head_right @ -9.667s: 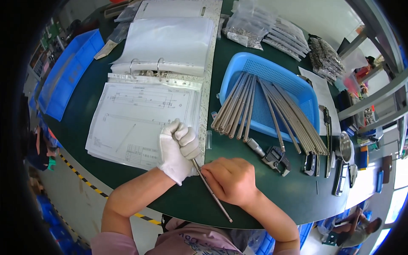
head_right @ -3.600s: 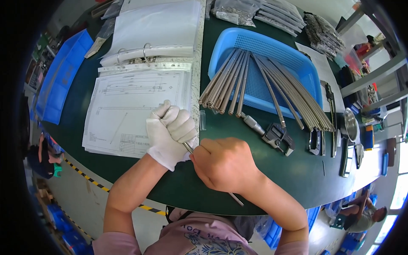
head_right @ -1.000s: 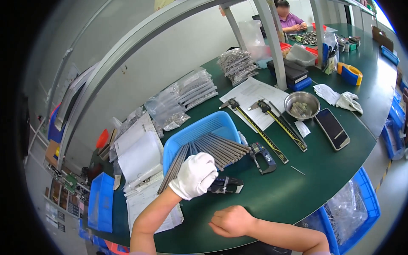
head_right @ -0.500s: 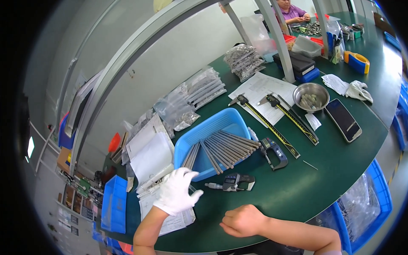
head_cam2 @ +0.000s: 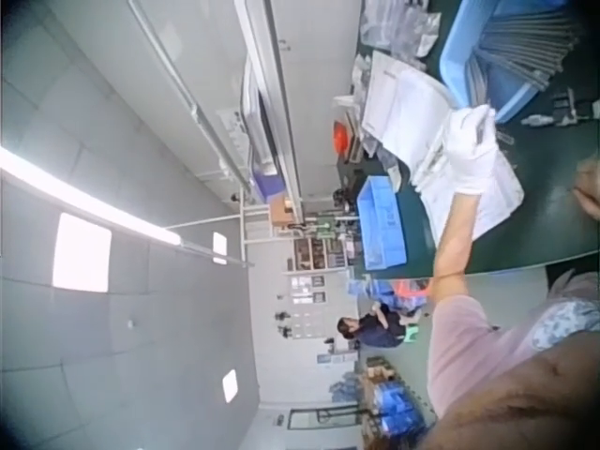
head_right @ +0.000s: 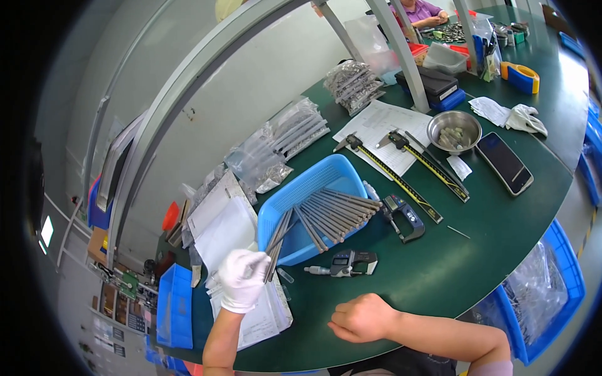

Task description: Measuring the dimensions of metal rods using a digital micrometer and comparing them with a technical drawing.

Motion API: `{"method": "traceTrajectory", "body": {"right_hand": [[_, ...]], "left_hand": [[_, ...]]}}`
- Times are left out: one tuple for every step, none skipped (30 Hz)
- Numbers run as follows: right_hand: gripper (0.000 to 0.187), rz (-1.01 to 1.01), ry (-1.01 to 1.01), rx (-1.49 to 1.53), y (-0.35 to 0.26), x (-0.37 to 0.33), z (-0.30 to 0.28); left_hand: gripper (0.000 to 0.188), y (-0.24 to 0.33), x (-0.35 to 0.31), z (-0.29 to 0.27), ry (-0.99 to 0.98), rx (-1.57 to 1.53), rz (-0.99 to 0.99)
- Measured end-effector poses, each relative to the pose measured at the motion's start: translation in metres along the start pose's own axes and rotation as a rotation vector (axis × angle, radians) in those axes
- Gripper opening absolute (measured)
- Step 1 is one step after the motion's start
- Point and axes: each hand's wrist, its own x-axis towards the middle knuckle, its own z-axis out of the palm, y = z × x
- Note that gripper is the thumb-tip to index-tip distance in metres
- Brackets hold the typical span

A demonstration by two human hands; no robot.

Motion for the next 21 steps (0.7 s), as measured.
{"method": "traceTrajectory", "body": {"right_hand": [[0.026, -0.002, -0.012, -0.005, 0.000, 0.001, 0.001], [0.026, -0.002, -0.021, -0.008, 0.000, 0.000, 0.001], [0.025, 0.008, -0.021, -0.011, 0.001, -0.001, 0.001], [0.024, 0.017, -0.022, -0.016, 0.002, -0.001, 0.001], [0.024, 0.004, -0.033, -0.014, 0.002, -0.001, 0.000], [0.023, 0.008, -0.033, -0.020, 0.001, -0.001, 0.001], [0.022, 0.014, -0.036, -0.030, 0.002, 0.000, 0.000], [0.022, 0.002, -0.053, -0.037, 0.002, -0.001, 0.000], [0.021, 0.026, -0.052, -0.030, 0.004, -0.002, 0.000], [0.020, 0.042, -0.052, -0.013, 0.004, -0.001, 0.001], [0.020, 0.029, -0.068, -0.011, 0.004, 0.000, 0.000], [0.020, 0.066, -0.067, -0.018, 0.005, -0.001, -0.001], [0.019, 0.093, -0.069, -0.018, 0.004, -0.001, -0.003], [0.019, 0.091, -0.087, -0.011, 0.004, -0.001, -0.003], [0.019, 0.083, -0.068, -0.012, 0.002, 0.000, -0.005], [0.020, 0.076, -0.050, -0.013, 0.001, 0.001, -0.006], [0.018, 0.076, -0.052, -0.010, 0.001, 0.001, -0.005], [0.018, 0.063, -0.083, 0.004, 0.002, 0.001, -0.004], [0.019, 0.083, -0.092, -0.018, 0.002, 0.001, -0.005], [0.020, 0.105, -0.102, -0.041, 0.002, 0.001, -0.006], [0.018, 0.102, -0.094, -0.018, 0.002, 0.004, -0.005]], "left_hand": [[0.005, -0.002, 0.005, -0.003, 0.027, -0.084, -0.062], [0.005, -0.004, 0.011, 0.001, 0.032, -0.088, -0.069], [0.001, -0.010, 0.018, 0.008, 0.078, -0.250, -0.144], [0.005, -0.016, 0.024, 0.015, 0.126, -0.412, -0.219], [0.005, -0.022, 0.029, 0.020, 0.139, -0.403, -0.228], [0.014, -0.032, 0.031, 0.025, 0.164, -0.629, -0.386], [0.022, -0.037, 0.035, 0.028, 0.193, -0.862, -0.540], [0.022, -0.039, 0.039, 0.023, 0.215, -0.863, -0.546], [0.029, -0.040, 0.044, 0.019, 0.318, -0.882, -0.568], [0.036, -0.042, 0.046, 0.008, 0.425, -0.887, -0.594], [0.037, -0.042, 0.050, -0.006, 0.577, -0.942, -0.630], [0.039, -0.040, 0.053, -0.017, 0.718, -1.006, -0.669], [0.040, -0.036, 0.055, -0.034, 0.833, -1.081, -0.702], [0.042, -0.031, 0.055, -0.049, 0.946, -1.154, -0.738], [0.042, -0.023, 0.052, -0.066, 1.006, -1.268, -0.750], [0.042, -0.033, 0.035, -0.079, 0.932, -1.432, -0.676], [0.042, -0.034, 0.021, -0.085, 0.894, -1.511, -0.668], [0.042, -0.034, 0.007, -0.089, 0.863, -1.585, -0.658], [0.042, -0.034, -0.009, -0.085, 0.875, -1.640, -0.781], [0.043, -0.031, -0.022, -0.079, 0.885, -1.696, -0.906], [0.044, -0.022, -0.031, -0.076, 0.960, -1.673, -1.108]]}}
